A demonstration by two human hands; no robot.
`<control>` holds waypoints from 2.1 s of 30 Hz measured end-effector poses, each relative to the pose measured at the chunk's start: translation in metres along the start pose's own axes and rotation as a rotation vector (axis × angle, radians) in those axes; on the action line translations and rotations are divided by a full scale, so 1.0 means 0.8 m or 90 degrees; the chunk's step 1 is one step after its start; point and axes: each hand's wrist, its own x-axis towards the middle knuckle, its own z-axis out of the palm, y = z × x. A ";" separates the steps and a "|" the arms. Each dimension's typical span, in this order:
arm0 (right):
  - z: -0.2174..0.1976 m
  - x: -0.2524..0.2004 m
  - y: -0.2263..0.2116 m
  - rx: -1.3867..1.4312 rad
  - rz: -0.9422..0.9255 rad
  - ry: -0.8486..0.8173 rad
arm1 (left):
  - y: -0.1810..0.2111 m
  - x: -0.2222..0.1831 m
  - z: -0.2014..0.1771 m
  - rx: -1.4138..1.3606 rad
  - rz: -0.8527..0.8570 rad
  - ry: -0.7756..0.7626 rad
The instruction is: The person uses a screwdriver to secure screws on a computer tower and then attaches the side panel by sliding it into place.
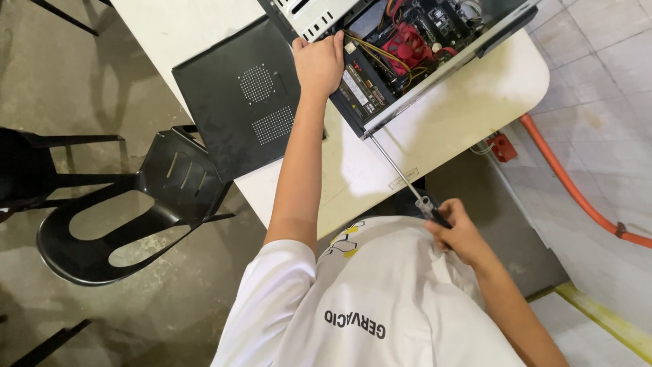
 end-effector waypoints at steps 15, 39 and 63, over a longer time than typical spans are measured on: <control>-0.041 0.032 0.033 0.267 0.140 -0.240 | -0.003 0.002 0.004 0.030 0.018 0.031; 0.031 -0.014 -0.038 -0.040 -0.026 -0.090 | -0.003 0.004 0.006 0.016 0.014 0.009; 0.072 -0.033 -0.067 -0.574 0.038 0.188 | 0.009 0.003 -0.001 -0.006 -0.014 0.002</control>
